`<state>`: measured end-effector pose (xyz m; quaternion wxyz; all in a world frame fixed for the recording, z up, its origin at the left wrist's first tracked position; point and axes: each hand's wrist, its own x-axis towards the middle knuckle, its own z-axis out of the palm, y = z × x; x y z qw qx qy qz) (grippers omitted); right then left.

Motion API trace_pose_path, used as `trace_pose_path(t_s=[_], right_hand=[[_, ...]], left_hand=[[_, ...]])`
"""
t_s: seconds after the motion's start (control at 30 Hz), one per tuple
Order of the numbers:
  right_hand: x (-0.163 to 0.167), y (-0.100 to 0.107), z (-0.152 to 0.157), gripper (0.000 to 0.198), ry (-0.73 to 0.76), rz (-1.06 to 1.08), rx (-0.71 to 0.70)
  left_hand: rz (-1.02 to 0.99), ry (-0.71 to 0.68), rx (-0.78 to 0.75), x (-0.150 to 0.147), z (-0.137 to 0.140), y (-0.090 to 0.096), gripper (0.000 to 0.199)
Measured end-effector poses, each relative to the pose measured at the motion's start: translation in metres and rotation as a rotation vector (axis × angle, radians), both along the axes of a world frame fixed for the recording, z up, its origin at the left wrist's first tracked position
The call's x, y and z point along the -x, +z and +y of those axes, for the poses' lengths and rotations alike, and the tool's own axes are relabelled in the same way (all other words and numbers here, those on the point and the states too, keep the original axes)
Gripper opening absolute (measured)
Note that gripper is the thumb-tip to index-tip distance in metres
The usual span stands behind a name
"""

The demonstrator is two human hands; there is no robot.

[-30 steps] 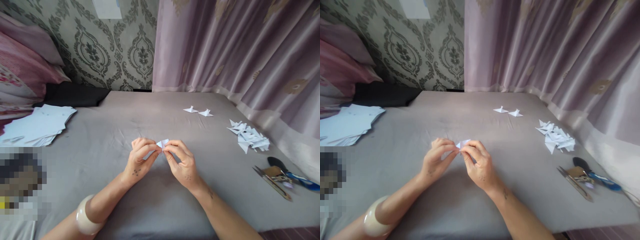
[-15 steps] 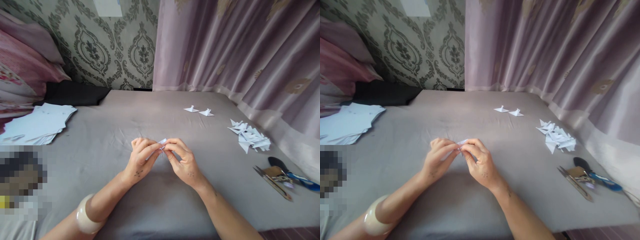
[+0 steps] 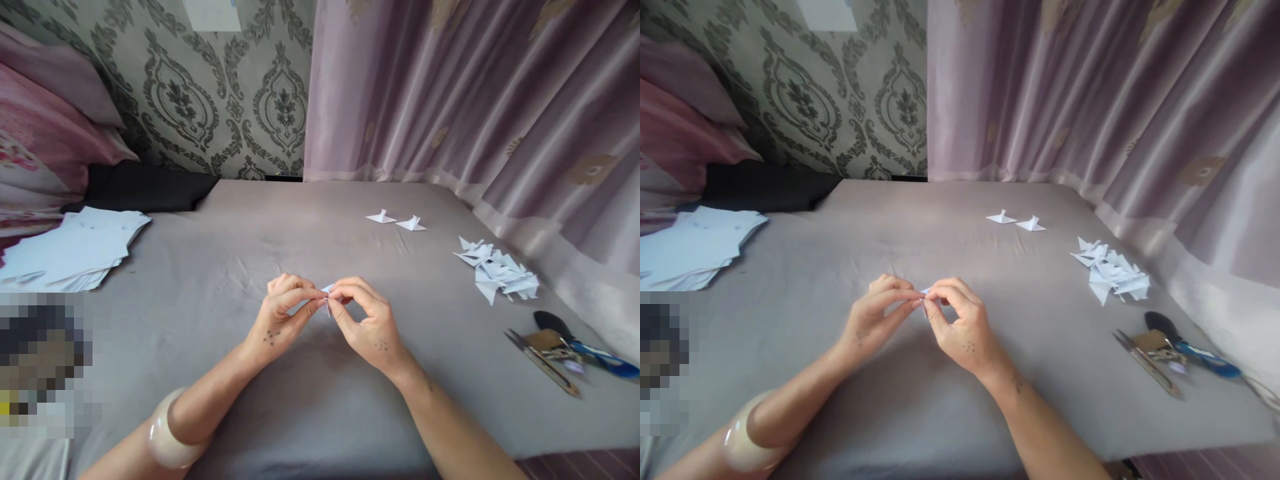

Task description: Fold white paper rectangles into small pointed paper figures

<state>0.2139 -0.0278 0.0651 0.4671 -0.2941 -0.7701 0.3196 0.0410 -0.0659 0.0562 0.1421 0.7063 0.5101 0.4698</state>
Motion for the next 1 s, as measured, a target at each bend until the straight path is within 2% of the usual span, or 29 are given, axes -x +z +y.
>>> trace_pose_path(t_s=[0.37, 0.7, 0.77, 0.87, 0.93, 1.0], right_hand=[[-0.001, 0.007, -0.001, 0.010, 0.060, -0.033, 0.044], [0.004, -0.003, -0.003, 0.012, 0.016, -0.030, 0.022], [0.005, -0.003, -0.004, 0.015, -0.002, -0.007, 0.039], [0.005, -0.002, -0.005, 0.021, -0.126, 0.032, 0.052], [0.005, -0.002, -0.005, 0.016, -0.196, 0.015, 0.021], [0.005, -0.002, -0.006, 0.007, -0.192, -0.029, -0.009]], left_hand=[[-0.169, 0.043, 0.060, -0.004, -0.002, 0.004, 0.009], [-0.118, 0.044, 0.072, -0.006, -0.002, 0.001, 0.012], [-0.163, 0.056, 0.093, -0.006, -0.001, 0.001, 0.015], [-0.298, 0.112, 0.155, -0.005, 0.000, 0.000, 0.016], [-0.392, 0.139, 0.178, -0.005, 0.001, 0.001, 0.015], [-0.482, 0.128, 0.202, -0.007, 0.000, 0.002, 0.014]])
